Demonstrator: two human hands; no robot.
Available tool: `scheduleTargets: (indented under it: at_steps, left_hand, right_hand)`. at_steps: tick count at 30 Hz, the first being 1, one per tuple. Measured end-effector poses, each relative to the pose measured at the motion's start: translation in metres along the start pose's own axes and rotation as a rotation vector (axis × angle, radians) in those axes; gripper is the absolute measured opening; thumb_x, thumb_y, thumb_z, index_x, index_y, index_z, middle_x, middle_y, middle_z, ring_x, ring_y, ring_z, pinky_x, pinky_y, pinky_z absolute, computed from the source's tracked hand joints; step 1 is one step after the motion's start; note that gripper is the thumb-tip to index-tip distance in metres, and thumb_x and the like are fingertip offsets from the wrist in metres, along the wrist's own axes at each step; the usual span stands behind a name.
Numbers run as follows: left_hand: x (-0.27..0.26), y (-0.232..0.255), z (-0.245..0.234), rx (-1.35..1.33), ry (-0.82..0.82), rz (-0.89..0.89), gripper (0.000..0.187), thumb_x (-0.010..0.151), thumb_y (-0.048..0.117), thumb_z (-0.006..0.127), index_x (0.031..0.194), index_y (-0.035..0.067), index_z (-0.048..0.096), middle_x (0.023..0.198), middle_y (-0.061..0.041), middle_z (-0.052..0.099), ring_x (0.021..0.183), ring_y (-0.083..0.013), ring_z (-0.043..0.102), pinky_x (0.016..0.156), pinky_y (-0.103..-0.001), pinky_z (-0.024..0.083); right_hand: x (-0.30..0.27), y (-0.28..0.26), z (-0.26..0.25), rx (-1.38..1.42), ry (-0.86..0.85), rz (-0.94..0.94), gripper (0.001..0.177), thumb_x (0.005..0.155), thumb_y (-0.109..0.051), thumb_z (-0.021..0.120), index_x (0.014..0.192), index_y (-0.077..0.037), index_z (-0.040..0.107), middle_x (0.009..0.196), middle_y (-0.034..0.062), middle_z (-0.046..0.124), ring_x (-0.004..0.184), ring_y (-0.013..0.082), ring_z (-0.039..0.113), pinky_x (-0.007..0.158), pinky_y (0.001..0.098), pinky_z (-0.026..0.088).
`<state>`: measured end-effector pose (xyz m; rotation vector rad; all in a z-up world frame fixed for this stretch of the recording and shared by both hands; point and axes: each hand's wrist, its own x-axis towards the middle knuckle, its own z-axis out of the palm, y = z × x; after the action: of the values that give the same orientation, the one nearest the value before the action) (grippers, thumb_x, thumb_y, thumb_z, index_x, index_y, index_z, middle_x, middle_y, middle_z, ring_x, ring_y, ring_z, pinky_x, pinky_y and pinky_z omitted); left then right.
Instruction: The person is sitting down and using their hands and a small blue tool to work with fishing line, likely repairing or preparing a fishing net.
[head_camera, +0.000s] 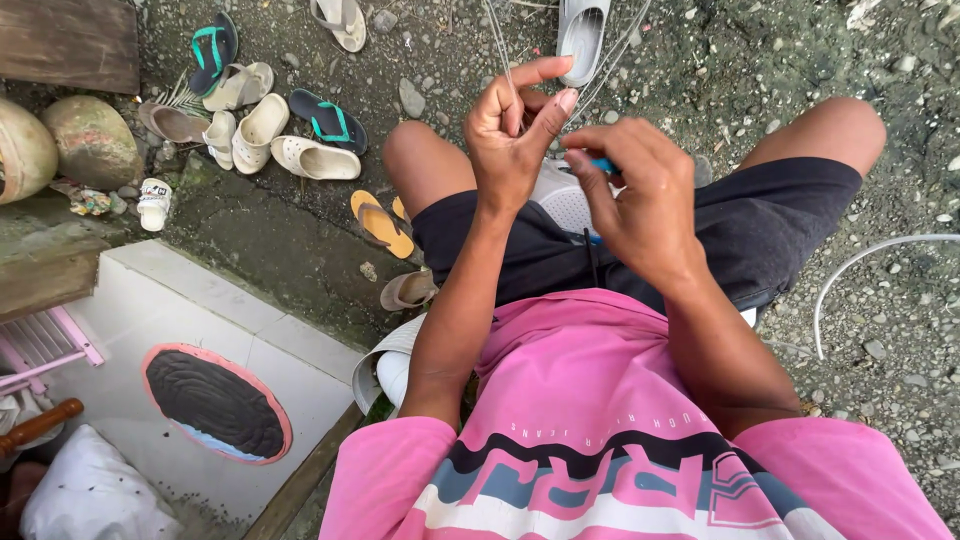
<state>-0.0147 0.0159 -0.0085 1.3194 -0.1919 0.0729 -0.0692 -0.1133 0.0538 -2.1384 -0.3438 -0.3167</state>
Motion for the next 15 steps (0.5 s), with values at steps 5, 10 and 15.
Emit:
scheduleTargets:
  at_steps: [5,10,15]
  left_hand:
    - [-0.002,-0.003,-0.002,-0.042,0.033,-0.028,0.044,0.086,0.003,0.067,0.072,0.015,0.027,0.105,-0.014,0.067,0.068,-0.0093,0.058,0.064,-0.022,0.044]
    - [0.005,-0.011,-0.002,-0.283,0.02,-0.063,0.039,0.085,0.002,0.069,0.08,0.015,0.033,0.097,-0.013,0.068,0.073,-0.0127,0.059,0.058,-0.025,0.042]
    - [0.017,-0.029,0.009,-0.43,-0.028,-0.196,0.047,0.08,0.003,0.075,0.101,0.013,0.034,0.092,-0.013,0.067,0.071,-0.0144,0.06,0.054,-0.022,0.041]
  right_hand:
    - [-0.011,0.007,0.015,0.041,-0.005,-0.078,0.008,0.097,0.004,0.058,0.104,0.003,0.062,0.074,0.0129,0.053,0.063,0.028,0.051,0.058,0.0371,0.038]
    - [-0.004,0.034,0.014,0.539,0.069,0.415,0.014,0.101,-0.02,0.059,0.098,-0.007,0.065,0.081,-0.0001,0.055,0.069,0.007,0.044,0.061,0.0223,0.035]
    - [0.026,0.073,0.026,1.222,0.19,0.777,0.047,0.085,-0.042,0.061,0.114,-0.005,0.055,0.09,-0.0007,0.062,0.045,-0.0013,0.028,0.038,0.0131,0.02]
